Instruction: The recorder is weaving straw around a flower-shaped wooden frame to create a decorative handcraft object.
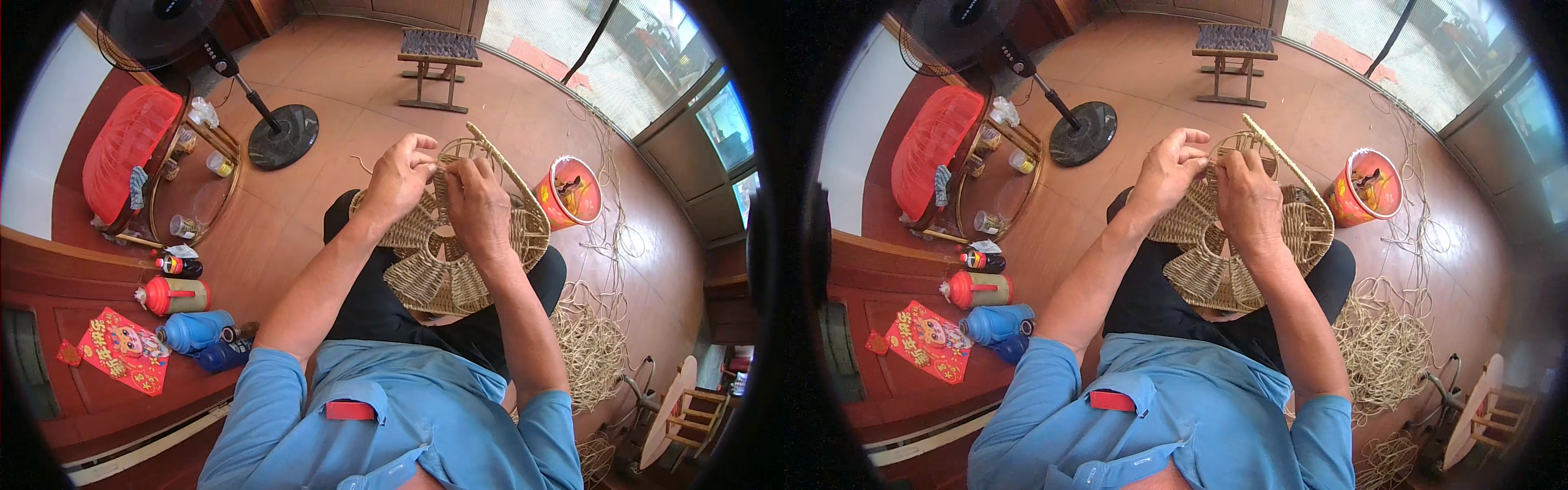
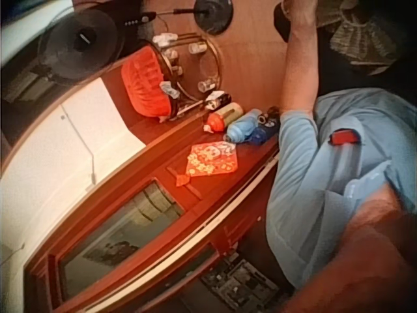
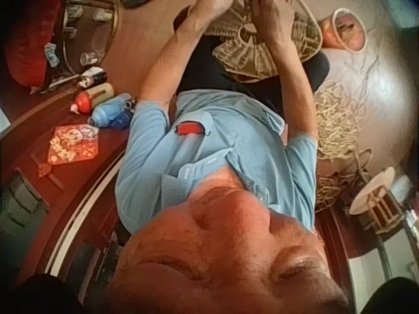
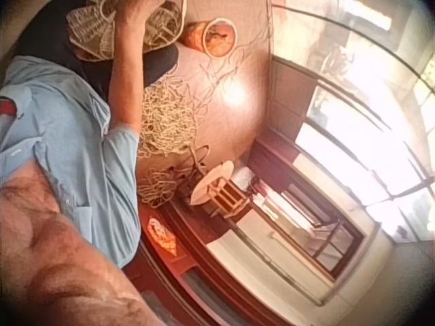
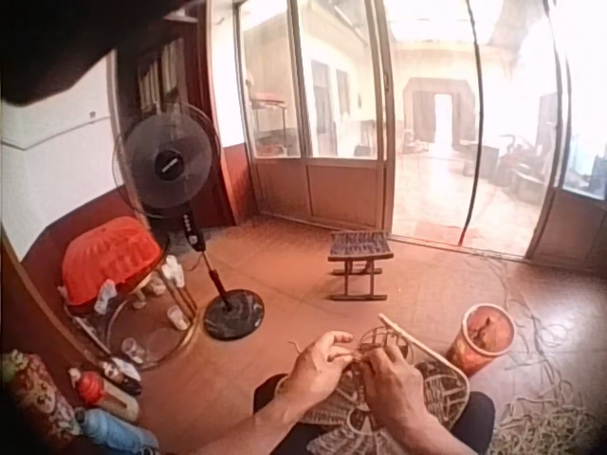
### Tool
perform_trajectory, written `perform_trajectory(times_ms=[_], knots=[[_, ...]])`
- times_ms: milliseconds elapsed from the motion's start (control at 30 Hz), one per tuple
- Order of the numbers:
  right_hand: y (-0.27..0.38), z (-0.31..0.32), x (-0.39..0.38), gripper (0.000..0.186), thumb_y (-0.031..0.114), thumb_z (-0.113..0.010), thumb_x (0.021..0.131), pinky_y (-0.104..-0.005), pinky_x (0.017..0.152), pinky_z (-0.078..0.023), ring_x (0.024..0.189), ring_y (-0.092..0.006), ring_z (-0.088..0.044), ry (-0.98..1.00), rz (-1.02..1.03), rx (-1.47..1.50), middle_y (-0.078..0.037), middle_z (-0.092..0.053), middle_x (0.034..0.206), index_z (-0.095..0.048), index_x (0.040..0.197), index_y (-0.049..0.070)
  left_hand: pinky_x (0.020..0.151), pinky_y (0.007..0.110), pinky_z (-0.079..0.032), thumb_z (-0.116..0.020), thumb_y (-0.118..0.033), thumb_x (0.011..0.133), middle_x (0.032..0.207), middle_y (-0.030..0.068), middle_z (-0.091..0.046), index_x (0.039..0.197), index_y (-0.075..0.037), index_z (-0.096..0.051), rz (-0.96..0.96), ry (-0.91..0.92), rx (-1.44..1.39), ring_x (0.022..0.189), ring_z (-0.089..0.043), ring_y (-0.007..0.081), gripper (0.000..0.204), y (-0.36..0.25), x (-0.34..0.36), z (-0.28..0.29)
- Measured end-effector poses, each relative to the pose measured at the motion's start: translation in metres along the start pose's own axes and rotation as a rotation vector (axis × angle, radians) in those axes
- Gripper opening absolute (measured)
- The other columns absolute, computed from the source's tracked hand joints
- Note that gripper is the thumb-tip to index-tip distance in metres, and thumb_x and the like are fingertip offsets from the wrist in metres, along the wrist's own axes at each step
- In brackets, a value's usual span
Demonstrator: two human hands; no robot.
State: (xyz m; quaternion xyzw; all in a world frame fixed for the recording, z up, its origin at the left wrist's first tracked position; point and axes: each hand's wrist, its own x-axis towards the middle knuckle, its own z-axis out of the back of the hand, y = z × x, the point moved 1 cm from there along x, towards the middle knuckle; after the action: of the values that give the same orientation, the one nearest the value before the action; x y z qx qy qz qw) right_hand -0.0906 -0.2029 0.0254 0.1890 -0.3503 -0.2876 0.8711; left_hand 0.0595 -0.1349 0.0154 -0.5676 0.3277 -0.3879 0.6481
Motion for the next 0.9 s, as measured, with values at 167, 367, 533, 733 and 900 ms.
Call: perform_trajectory(times_ms=[167, 367, 533, 733, 900], knots=[[0.015, 0.023, -0.01, 0.015, 0.018, -0.072, 0.099, -0.0473, 0.07, -0.056, 0.083, -0.0372, -0.07, 0.113, -0.068, 0.06, -0.015, -0.067, 0.093, -0.066, 0.096, 0.004, 0.087, 0.033, -0.06, -0.066, -0.008, 0.103, 0.108, 0.0154, -0.079, 0.138, 0.004, -0.058, -0.165, -0.124, 0.264, 0.097, -0.075, 0.0176, 0.038, -0.008, -0.023, -0.003], [0.077, 0.075, -0.066, 0.016, 0.015, -0.08, 0.092, -0.0431, 0.07, -0.056, 0.079, -0.0335, -0.07, 0.416, 0.013, 0.505, -0.015, -0.07, 0.093, -0.073, 0.099, 0.002, 0.077, 0.031, -0.063, -0.068, -0.016, 0.105, 0.101, 0.0135, -0.08, 0.126, 0.005, -0.067, -0.144, -0.178, 0.265, 0.088, -0.077, 0.0173, 0.03, 0.007, -0.024, -0.011], [0.131, 0.122, -0.09, 0.015, 0.013, -0.085, 0.091, -0.0352, 0.06, -0.054, 0.07, -0.0233, -0.068, 0.569, 0.167, 0.703, -0.008, -0.069, 0.087, -0.076, 0.097, 0.004, 0.073, 0.03, -0.064, -0.066, -0.017, 0.107, 0.097, 0.0116, -0.078, 0.12, 0.005, -0.07, -0.066, -0.154, 0.177, 0.084, -0.076, 0.0152, 0.026, 0.002, -0.022, -0.01], [0.143, 0.121, -0.108, 0.021, 0.026, -0.072, 0.102, -0.0446, 0.071, -0.057, 0.083, -0.0356, -0.069, 0.874, 0.232, 1.133, -0.012, -0.065, 0.095, -0.069, 0.105, 0.006, 0.069, 0.034, -0.067, -0.055, -0.014, 0.11, 0.097, 0.0182, -0.076, 0.116, 0.011, -0.068, 0.012, 0.058, -0.115, 0.079, -0.077, 0.0236, 0.029, 0.015, 0.002, 0.005], [0.115, 0.121, -0.08, 0.024, 0.026, -0.078, 0.099, -0.0357, 0.074, -0.061, 0.085, -0.0273, -0.074, 0.948, 0.135, 0.822, -0.012, -0.077, 0.1, -0.079, 0.108, 0.005, 0.068, 0.036, -0.067, -0.056, -0.012, 0.108, 0.099, 0.0221, -0.076, 0.115, 0.012, -0.066, 0.184, 0.129, -0.133, 0.08, -0.078, 0.0269, 0.027, 0.009, 0.018, 0.01]])
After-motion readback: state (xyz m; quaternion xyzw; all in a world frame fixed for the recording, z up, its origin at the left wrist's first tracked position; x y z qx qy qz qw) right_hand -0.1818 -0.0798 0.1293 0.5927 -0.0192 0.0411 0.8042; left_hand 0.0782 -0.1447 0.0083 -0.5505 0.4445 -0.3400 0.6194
